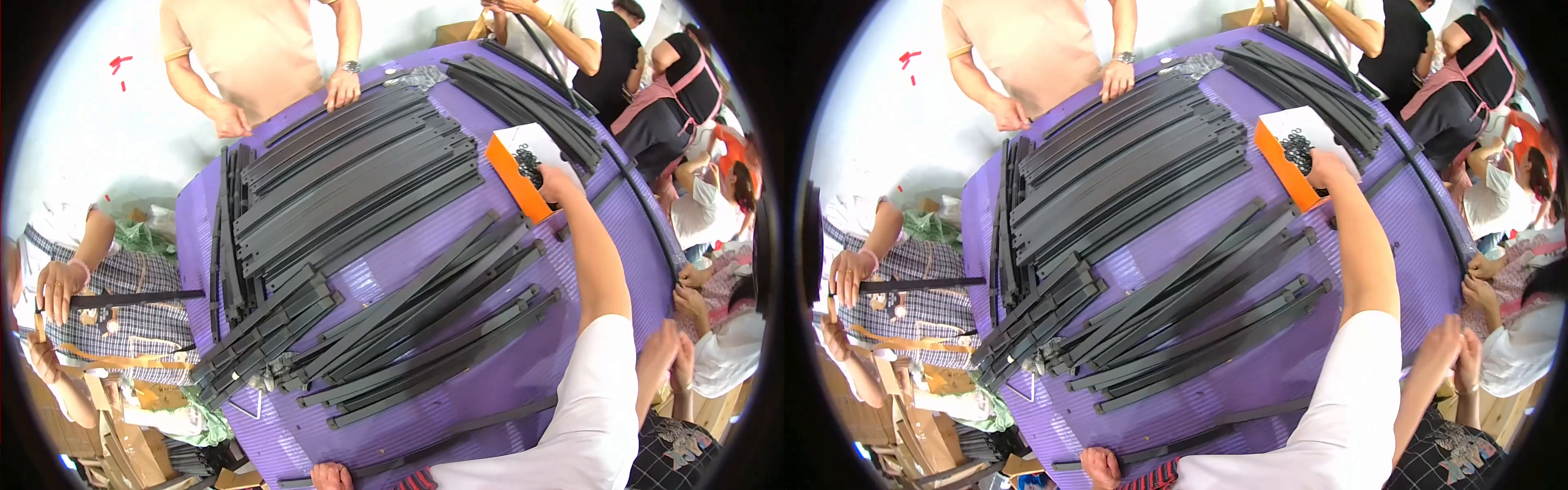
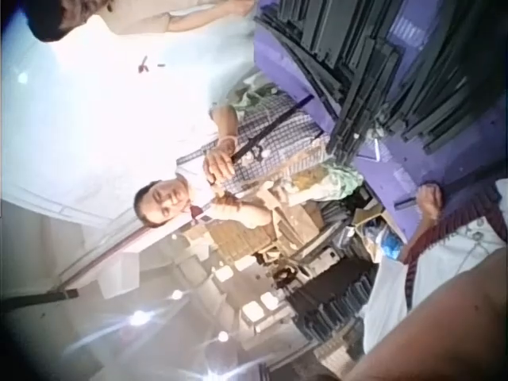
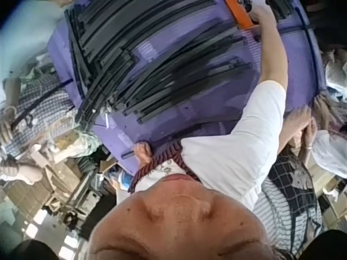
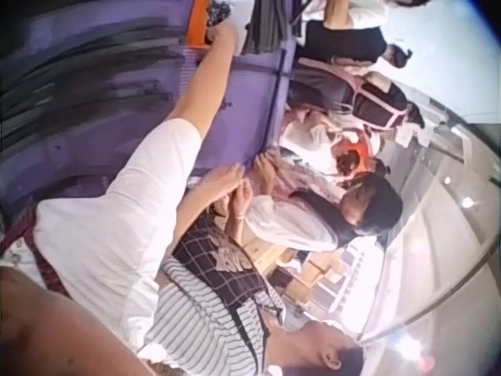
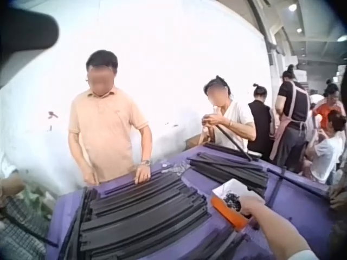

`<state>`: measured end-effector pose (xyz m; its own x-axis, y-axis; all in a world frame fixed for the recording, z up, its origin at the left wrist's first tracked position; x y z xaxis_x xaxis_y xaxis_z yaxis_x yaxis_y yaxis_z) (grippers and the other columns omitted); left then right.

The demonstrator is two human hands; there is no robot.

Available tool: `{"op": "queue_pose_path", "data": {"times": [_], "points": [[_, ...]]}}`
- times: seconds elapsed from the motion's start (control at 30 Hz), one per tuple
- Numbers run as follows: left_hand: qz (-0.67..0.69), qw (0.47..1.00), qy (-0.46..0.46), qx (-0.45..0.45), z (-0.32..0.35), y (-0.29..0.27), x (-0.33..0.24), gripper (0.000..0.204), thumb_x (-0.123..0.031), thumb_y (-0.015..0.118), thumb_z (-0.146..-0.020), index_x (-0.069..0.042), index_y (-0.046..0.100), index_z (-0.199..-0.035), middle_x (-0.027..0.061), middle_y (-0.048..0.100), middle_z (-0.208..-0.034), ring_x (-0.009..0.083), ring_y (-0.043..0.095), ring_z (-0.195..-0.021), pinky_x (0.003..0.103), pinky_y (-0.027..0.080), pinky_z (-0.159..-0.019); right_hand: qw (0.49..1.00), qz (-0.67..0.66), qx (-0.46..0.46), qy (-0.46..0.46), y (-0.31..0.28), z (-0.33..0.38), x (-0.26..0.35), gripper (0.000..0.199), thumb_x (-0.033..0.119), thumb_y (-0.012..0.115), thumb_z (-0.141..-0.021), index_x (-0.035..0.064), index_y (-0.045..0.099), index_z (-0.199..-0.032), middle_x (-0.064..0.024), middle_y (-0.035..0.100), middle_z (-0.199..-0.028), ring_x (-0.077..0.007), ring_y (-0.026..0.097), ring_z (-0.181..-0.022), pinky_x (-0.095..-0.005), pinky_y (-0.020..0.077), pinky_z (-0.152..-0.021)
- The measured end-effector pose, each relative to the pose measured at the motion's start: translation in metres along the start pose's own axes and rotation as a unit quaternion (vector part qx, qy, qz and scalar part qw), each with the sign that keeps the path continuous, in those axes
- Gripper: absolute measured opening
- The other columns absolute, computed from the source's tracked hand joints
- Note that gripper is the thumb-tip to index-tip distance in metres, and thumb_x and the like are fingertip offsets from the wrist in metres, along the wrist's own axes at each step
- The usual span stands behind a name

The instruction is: Applying adhesive strips to long black plastic components at a communal workstation in a factory environment.

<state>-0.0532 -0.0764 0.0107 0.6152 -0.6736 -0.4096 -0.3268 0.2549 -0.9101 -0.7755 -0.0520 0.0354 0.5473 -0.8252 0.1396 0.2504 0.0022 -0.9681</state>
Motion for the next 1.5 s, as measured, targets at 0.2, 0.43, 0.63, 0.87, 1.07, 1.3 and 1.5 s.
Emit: {"op": "queue_pose_path", "data": {"times": [0.2, 0.43, 0.63, 0.87, 1.07, 1.3, 1.5], "points": [[-0.013, 1.000, 0.004, -0.009, -0.008, -0.012, -0.010, 0.008, -0.005, 0.056, -0.071, -0.002, 0.056, -0.078, 0.0163, 0.051, -0.070, 0.0334, 0.047, -0.062, 0.044, 0.036, -0.057, 0.966, -0.228, 0.084, 0.087, 0.020, 0.003, -0.006, 0.029, 0.009, 0.067, -0.068, 0.0010, 0.053, -0.092, -0.0090, 0.055, -0.077, -0.0189, 0.057, -0.064, -0.0331, 0.0497, -0.049], [-0.017, 0.998, 0.012, -0.063, -0.012, -0.011, -0.014, 0.007, -0.002, 0.054, -0.066, -0.005, 0.048, -0.069, 0.0113, 0.048, -0.067, 0.0294, 0.045, -0.061, 0.039, 0.034, -0.055, 0.956, -0.292, 0.007, 0.032, 0.001, -0.004, 0.000, 0.009, 0.009, 0.061, -0.072, 0.0010, 0.060, -0.075, -0.0055, 0.052, -0.054, -0.0162, 0.052, -0.043, -0.0277, 0.0366, -0.036], [-0.004, 0.997, 0.025, -0.066, -0.004, -0.004, -0.006, 0.009, -0.002, 0.056, -0.063, -0.005, 0.049, -0.069, 0.0107, 0.050, -0.068, 0.0289, 0.046, -0.062, 0.039, 0.034, -0.056, 0.906, -0.409, -0.055, 0.095, -0.003, 0.009, -0.009, 0.012, 0.013, 0.058, -0.075, 0.0007, 0.059, -0.075, -0.0010, 0.048, -0.051, -0.0097, 0.039, -0.037, -0.0263, 0.0292, -0.034], [-0.010, 0.999, 0.005, -0.049, -0.006, -0.010, 0.001, 0.010, -0.006, 0.060, -0.065, -0.008, 0.053, -0.071, 0.0073, 0.053, -0.071, 0.0266, 0.050, -0.066, 0.037, 0.036, -0.058, 0.807, -0.578, 0.011, 0.120, -0.002, 0.003, -0.031, 0.012, 0.020, 0.056, -0.082, 0.0083, 0.055, -0.082, 0.0080, 0.033, -0.051, -0.0016, 0.027, -0.037, -0.0184, 0.0165, -0.029], [0.023, 0.998, 0.004, -0.053, -0.010, -0.015, 0.004, 0.017, -0.015, 0.066, -0.065, -0.009, 0.053, -0.074, 0.0056, 0.054, -0.076, 0.0251, 0.050, -0.070, 0.036, 0.037, -0.060, 0.791, -0.594, 0.133, 0.064, -0.049, 0.076, 0.043, 0.018, 0.024, 0.052, -0.088, 0.0081, 0.052, -0.094, 0.0084, 0.035, -0.057, 0.0002, 0.025, -0.039, -0.0148, 0.0148, -0.030], [0.029, 0.998, 0.020, -0.046, 0.002, -0.017, 0.002, 0.031, -0.034, 0.069, -0.063, -0.011, 0.054, -0.076, 0.0037, 0.052, -0.079, 0.0229, 0.049, -0.076, 0.034, 0.036, -0.063, 0.774, -0.495, 0.379, -0.111, 0.015, 0.234, 0.258, 0.018, 0.022, 0.058, -0.083, 0.0051, 0.056, -0.089, 0.0067, 0.038, -0.056, 0.0001, 0.026, -0.039, -0.0160, 0.0177, -0.032], [0.045, 0.995, 0.082, -0.043, 0.010, -0.014, 0.000, 0.036, -0.041, 0.065, -0.066, -0.011, 0.055, -0.083, 0.0035, 0.051, -0.083, 0.0214, 0.048, -0.081, 0.034, 0.036, -0.065, 0.809, -0.256, 0.460, -0.262, 0.160, 0.433, 0.409, 0.022, 0.024, 0.063, -0.075, 0.0047, 0.062, -0.086, -0.0046, 0.058, -0.071, -0.0166, 0.052, -0.057, -0.0291, 0.0423, -0.049]]}}
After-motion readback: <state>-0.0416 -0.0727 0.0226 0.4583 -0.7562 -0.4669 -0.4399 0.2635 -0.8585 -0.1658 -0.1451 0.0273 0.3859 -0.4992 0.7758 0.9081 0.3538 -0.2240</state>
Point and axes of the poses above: each hand's wrist, its own z-axis away from the middle knuckle, its own y-axis out of the palm, x = y × z, the point moved 9 cm from there along -z, towards the middle knuckle
